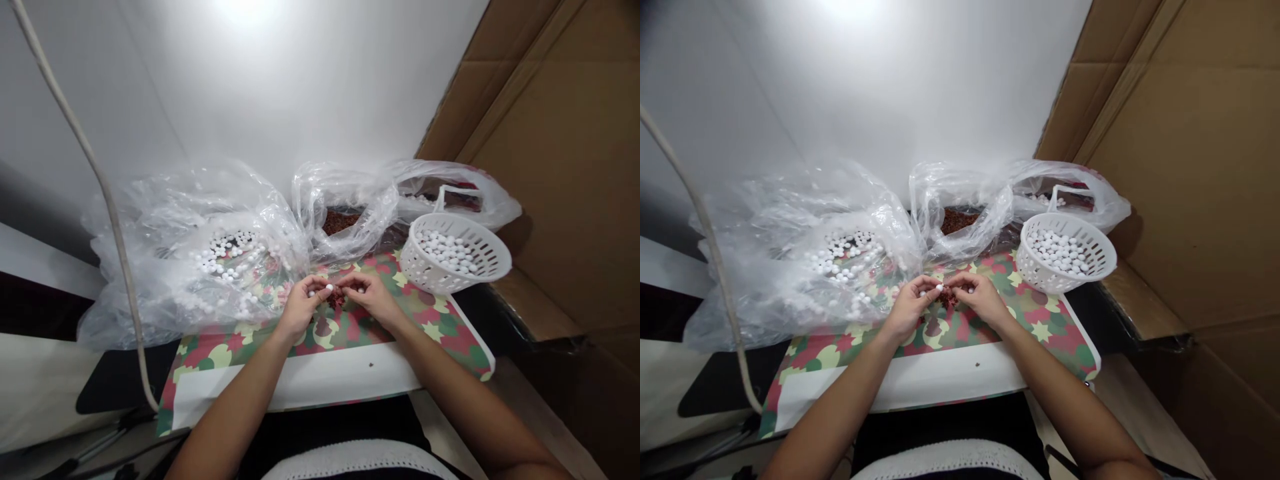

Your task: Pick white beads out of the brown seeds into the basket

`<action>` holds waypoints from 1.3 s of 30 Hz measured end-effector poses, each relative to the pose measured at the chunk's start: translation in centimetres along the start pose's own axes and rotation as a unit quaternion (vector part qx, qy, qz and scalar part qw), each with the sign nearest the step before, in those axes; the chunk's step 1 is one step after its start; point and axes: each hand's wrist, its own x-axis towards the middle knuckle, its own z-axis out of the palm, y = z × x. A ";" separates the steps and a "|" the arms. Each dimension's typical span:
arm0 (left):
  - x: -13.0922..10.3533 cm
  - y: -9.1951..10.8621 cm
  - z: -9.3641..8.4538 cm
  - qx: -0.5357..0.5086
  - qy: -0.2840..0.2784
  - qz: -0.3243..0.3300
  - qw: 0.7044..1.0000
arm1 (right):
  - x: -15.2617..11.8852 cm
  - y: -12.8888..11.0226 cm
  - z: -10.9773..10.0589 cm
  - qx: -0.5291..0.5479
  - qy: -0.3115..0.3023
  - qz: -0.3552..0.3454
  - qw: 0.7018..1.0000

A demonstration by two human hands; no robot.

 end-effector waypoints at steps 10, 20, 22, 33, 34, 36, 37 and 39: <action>0.0 -0.1 0.2 -0.040 0.009 -0.015 0.999 | 0.0 0.8 0.1 0.139 -0.013 0.011 0.990; -0.1 0.2 0.3 -0.077 0.011 -0.035 0.996 | 0.1 0.5 0.3 0.189 0.005 -0.002 0.982; 0.0 0.2 0.2 -0.084 0.016 -0.036 0.996 | -0.1 0.5 0.3 0.178 -0.016 0.004 0.984; 0.0 -0.1 0.1 -0.078 0.001 -0.051 0.996 | -0.4 -0.1 0.6 0.033 -0.015 -0.046 0.998; -0.1 0.0 0.1 -0.076 -0.003 -0.052 0.996 | -0.4 -0.1 0.6 0.037 -0.023 -0.047 0.998; -0.1 0.0 0.1 -0.068 -0.014 -0.050 0.996 | -0.4 -0.2 0.6 0.037 -0.031 -0.046 0.998; -0.1 0.0 0.1 -0.062 -0.017 -0.045 0.997 | -0.4 -0.3 0.7 0.037 -0.034 -0.045 0.998; -0.2 0.1 0.0 -0.045 -0.016 -0.034 0.998 | -0.5 -0.4 0.7 0.043 -0.038 -0.041 0.997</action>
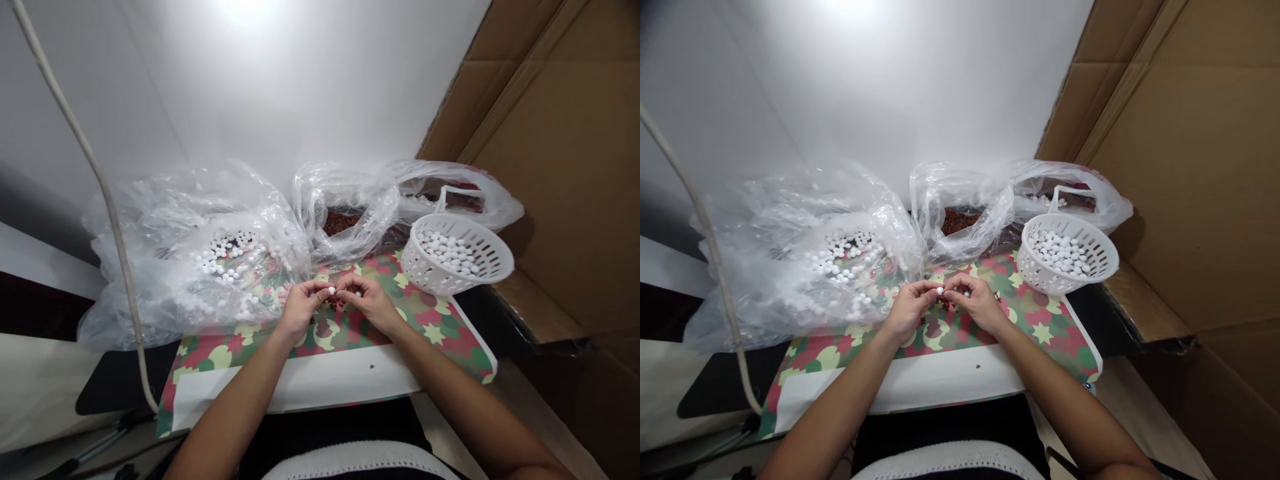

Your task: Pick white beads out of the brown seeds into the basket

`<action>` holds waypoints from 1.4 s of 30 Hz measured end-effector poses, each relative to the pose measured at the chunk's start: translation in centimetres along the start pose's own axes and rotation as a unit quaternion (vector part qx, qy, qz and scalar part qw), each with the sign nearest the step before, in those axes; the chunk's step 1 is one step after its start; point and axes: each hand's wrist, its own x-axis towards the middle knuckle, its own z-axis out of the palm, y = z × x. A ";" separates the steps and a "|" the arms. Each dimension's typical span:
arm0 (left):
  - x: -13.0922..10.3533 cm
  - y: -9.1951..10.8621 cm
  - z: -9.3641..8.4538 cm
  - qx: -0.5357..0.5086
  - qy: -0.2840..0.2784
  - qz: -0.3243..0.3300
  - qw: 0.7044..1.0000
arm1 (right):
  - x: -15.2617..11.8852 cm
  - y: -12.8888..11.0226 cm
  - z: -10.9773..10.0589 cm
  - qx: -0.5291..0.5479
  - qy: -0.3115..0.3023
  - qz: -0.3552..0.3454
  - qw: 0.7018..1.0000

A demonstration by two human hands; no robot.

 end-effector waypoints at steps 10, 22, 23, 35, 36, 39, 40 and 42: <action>-0.2 0.2 0.3 0.044 0.029 0.008 0.999 | -0.1 0.0 0.5 0.027 0.016 0.025 0.999; 0.4 -0.1 0.6 -0.041 0.018 0.012 0.999 | 0.6 0.6 0.3 0.108 0.019 0.025 0.994; 0.4 -0.1 0.5 -0.039 0.026 0.016 0.999 | 0.8 0.7 0.0 0.159 0.040 0.045 0.985; 0.0 0.1 0.1 0.008 0.042 -0.007 0.999 | 1.0 3.2 -2.5 -0.293 0.030 -0.010 0.956; 0.0 0.2 0.2 0.004 0.040 -0.012 0.999 | 1.1 3.5 -2.4 -0.301 0.029 -0.008 0.953; 0.0 0.3 0.2 0.011 0.034 -0.004 0.999 | 1.3 3.7 -2.3 -0.304 0.034 -0.018 0.952; 0.0 0.3 0.2 0.016 0.034 0.004 0.999 | 1.2 3.6 -2.3 -0.295 0.038 -0.021 0.955; 0.1 0.2 0.2 0.015 0.036 0.016 0.999 | 1.0 3.1 -2.3 -0.247 0.047 -0.009 0.968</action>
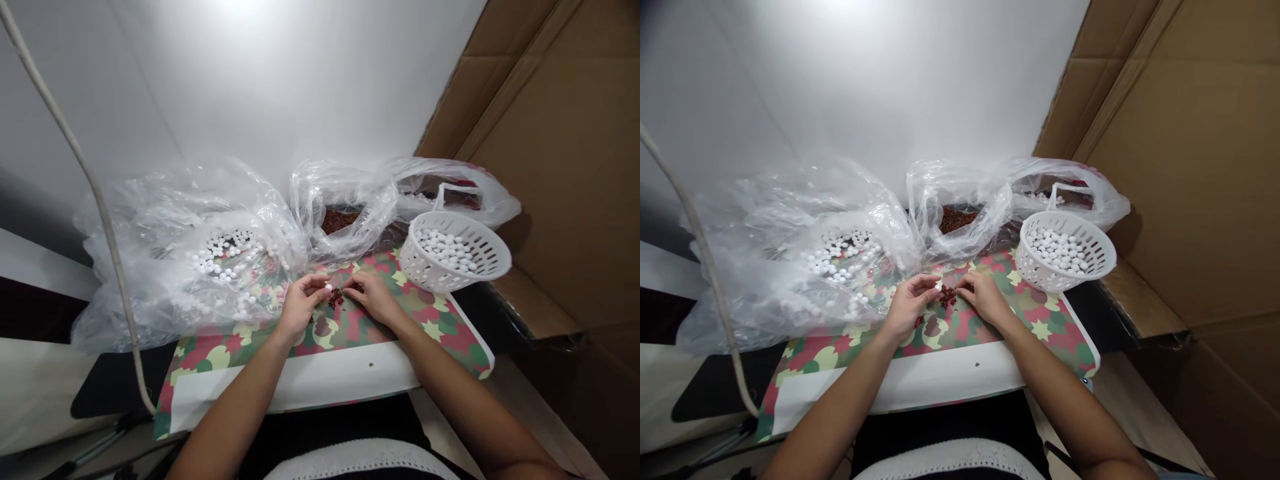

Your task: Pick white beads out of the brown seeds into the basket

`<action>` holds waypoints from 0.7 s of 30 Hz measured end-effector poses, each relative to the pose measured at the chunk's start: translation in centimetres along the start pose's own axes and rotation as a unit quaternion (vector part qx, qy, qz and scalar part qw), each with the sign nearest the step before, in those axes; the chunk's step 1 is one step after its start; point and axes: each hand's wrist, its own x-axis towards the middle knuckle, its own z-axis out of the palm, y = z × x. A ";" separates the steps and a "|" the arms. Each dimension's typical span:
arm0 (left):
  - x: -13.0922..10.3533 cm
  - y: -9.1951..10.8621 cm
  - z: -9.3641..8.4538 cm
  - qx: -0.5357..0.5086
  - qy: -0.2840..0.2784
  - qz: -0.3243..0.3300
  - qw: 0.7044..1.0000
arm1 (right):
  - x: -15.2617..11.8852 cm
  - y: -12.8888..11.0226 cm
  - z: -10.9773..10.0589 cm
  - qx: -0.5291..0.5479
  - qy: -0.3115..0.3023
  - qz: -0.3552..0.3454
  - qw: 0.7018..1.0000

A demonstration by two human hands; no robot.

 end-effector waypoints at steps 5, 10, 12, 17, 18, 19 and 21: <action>0.2 -0.3 0.0 -0.035 -0.002 -0.024 0.999 | -0.8 -2.4 -0.5 0.197 -0.038 0.068 0.977; 0.2 -0.3 0.2 -0.031 -0.017 -0.028 0.999 | -1.0 -3.7 -0.4 0.268 -0.068 0.038 0.960; 0.2 -0.3 0.2 -0.028 -0.019 -0.027 0.999 | -1.0 -3.5 -0.4 0.265 -0.072 0.032 0.961; 0.2 -0.4 0.1 -0.019 -0.018 -0.027 0.999 | -1.0 -3.3 -0.2 0.256 -0.070 0.036 0.964; 0.2 -0.5 0.1 -0.020 -0.017 -0.029 0.999 | -1.1 -3.3 -0.1 0.259 -0.070 0.039 0.963; 0.2 -0.5 0.2 -0.021 -0.015 -0.030 0.999 | -1.1 -3.4 0.0 0.261 -0.070 0.042 0.962; 0.1 -0.6 0.2 -0.020 -0.009 -0.031 0.999 | -1.0 -3.4 0.1 0.260 -0.068 0.050 0.962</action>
